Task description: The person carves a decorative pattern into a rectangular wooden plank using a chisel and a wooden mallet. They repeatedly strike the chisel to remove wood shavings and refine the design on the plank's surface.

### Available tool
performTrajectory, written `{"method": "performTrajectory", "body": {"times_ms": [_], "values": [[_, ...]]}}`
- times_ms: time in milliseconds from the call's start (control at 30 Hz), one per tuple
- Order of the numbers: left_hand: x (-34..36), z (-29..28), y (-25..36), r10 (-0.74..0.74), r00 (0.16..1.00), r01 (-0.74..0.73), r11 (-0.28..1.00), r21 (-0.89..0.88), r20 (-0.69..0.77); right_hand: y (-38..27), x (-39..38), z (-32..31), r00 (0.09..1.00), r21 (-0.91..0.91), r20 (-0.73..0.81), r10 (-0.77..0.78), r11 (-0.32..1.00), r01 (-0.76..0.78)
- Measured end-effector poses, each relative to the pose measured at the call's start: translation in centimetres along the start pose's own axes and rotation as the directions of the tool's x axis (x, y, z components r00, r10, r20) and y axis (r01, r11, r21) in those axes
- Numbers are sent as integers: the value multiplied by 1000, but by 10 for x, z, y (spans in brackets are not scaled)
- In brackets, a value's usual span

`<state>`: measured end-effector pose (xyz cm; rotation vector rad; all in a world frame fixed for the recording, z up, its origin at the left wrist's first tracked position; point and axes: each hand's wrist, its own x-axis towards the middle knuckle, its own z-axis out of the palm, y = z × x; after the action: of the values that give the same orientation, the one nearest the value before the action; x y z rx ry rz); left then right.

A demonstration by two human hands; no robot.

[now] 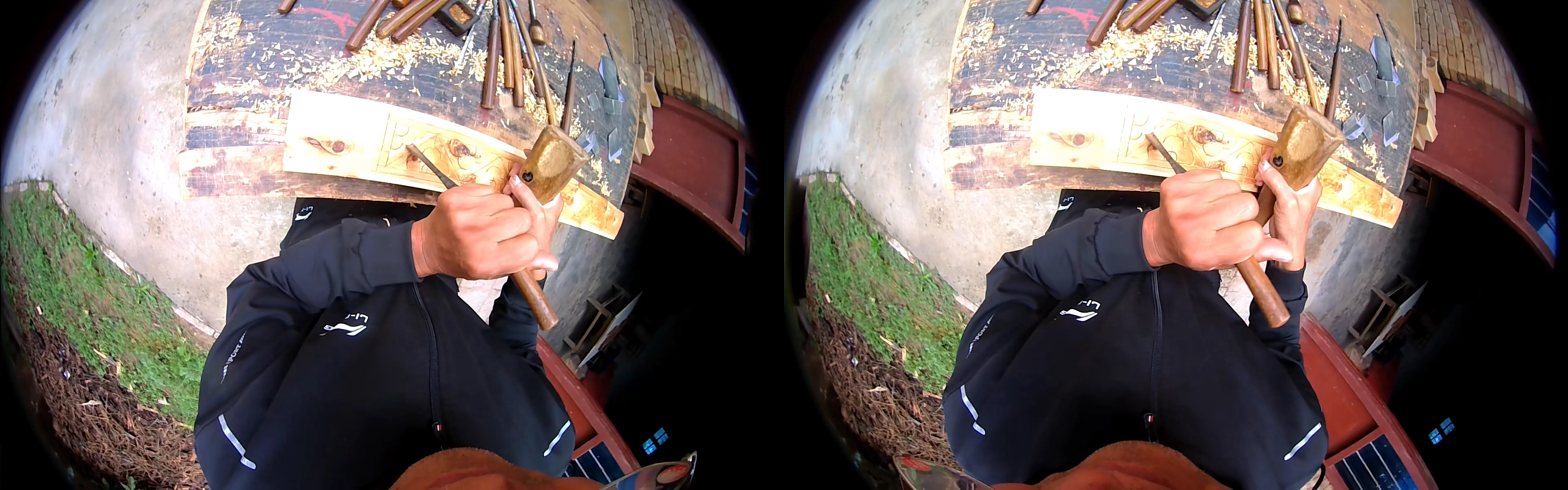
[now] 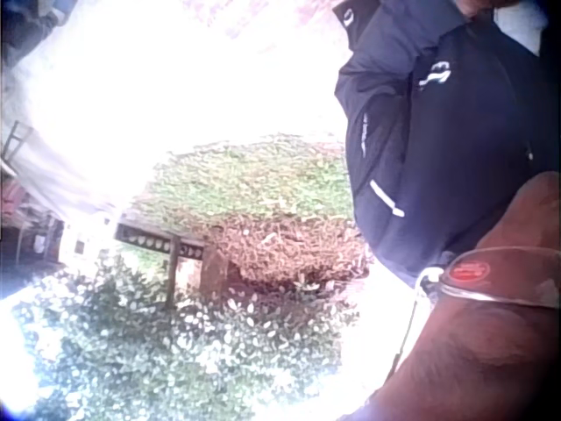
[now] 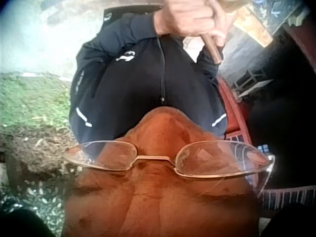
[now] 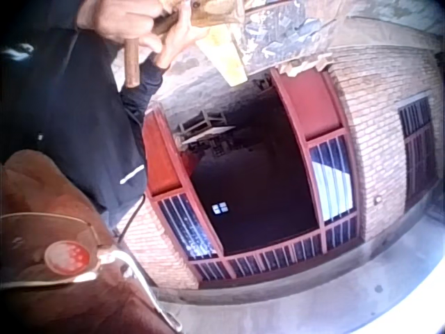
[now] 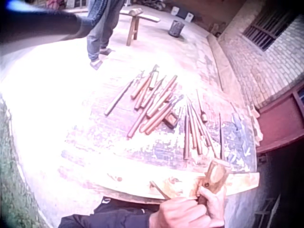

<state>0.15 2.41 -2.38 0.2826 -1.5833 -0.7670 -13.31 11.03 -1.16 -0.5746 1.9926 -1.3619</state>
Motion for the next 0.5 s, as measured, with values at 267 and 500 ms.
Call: {"method": "performTrajectory", "body": {"times_ms": [267, 500], "values": [[28, -20, -5, -170, 983, 166, 984, -60, -73, -79, -23, -27, 563, -388, -186, -806, 586, 711], [34, -10, -12, -229, 955, 219, 973, -71, -189, -154, -42, -17, 153, -89, -337, -929, 193, 977]]}}
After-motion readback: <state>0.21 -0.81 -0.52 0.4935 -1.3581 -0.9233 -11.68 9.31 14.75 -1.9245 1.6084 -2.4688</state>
